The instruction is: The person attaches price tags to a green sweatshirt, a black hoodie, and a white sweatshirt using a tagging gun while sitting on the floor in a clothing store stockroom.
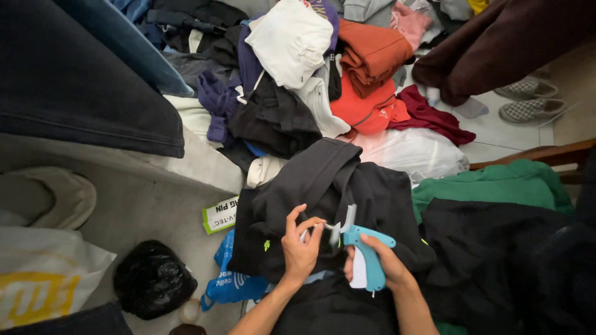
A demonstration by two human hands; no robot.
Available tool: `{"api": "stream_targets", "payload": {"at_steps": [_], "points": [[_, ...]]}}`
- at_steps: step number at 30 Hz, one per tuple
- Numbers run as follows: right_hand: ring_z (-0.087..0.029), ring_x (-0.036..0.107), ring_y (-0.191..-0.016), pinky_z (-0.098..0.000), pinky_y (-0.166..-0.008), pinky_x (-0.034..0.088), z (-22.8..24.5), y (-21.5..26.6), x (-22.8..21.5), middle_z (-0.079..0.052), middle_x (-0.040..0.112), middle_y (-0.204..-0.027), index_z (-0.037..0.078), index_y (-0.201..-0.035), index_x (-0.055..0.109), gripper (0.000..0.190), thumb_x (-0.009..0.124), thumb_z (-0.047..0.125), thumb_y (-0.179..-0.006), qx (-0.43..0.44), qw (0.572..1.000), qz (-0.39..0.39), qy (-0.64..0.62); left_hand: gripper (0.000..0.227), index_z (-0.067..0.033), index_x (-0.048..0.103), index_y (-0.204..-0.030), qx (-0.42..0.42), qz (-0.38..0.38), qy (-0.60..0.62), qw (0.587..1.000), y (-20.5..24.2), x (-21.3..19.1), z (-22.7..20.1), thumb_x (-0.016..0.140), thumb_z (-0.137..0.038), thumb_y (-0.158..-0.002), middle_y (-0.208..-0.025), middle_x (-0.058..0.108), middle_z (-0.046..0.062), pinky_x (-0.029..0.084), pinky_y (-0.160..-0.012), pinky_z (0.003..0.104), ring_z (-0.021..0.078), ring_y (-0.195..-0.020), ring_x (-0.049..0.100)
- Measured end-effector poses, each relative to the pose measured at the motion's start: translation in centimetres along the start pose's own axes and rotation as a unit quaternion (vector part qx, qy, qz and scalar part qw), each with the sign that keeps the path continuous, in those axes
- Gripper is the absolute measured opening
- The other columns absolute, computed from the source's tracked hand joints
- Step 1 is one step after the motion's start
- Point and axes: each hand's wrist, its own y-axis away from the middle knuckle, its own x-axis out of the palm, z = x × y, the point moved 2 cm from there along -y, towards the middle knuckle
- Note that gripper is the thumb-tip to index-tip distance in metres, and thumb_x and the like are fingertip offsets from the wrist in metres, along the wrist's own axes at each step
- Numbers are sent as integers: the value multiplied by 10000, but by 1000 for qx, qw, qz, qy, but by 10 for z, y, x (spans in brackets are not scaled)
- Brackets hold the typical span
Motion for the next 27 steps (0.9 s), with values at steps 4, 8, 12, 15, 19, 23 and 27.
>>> {"api": "stream_targets", "payload": {"at_steps": [4,8,12,15,19,23,27], "points": [[-423,696,-593,-453,-569,555,9,24,-4,-335,703,-701,-59,-937,648,544,512,467,-956,-71,995,-69,3,397,-107,562,-1296,0,19,17,1000,-4,-5,-7,712,-119,-929,-908,812,-33,313,-475,201,36,-451,287],[-404,695,-635,-463,-613,566,15,40,-12,-306,709,-732,-63,-969,670,560,533,480,-966,-66,992,-112,8,377,-105,594,-1254,21,25,10,999,-4,-4,-4,739,-122,-907,-913,827,-38,330,-451,204,38,-429,285],[-360,707,-656,-492,-643,597,14,42,-20,-229,706,-776,-53,-989,673,523,577,461,-956,-72,988,-135,17,343,-120,604,-1229,20,30,15,999,-2,-7,-1,733,-125,-911,-910,817,-52,309,-430,214,38,-421,296],[-375,721,-694,-510,-652,609,25,52,-15,-232,721,-833,-81,-1019,688,482,621,390,-948,-88,978,-180,51,317,-130,614,-1208,26,46,10,999,-2,-8,1,738,-153,-917,-922,815,-72,342,-460,218,42,-439,332],[-378,727,-634,-464,-559,594,47,65,-27,-327,762,-784,-132,-1024,713,442,616,296,-962,-166,940,-228,190,288,-150,633,-1190,15,57,7,998,-1,-10,4,715,-151,-913,-913,815,-70,475,-598,227,66,-533,537],[-387,721,-765,-495,-679,583,88,107,-54,-298,714,-901,-78,-1108,625,519,625,434,-1020,-314,927,-189,77,256,-130,632,-1173,36,51,5,998,-1,-16,4,702,-150,-928,-948,819,-53,350,-473,228,46,-433,323],[-230,657,-795,-404,-801,543,123,148,5,-17,607,-851,130,-972,627,301,617,427,-925,-530,786,-318,-29,189,-143,688,-1096,59,54,5,997,-2,-13,11,721,-119,-911,-953,808,-58,389,-516,204,36,-451,341]]}}
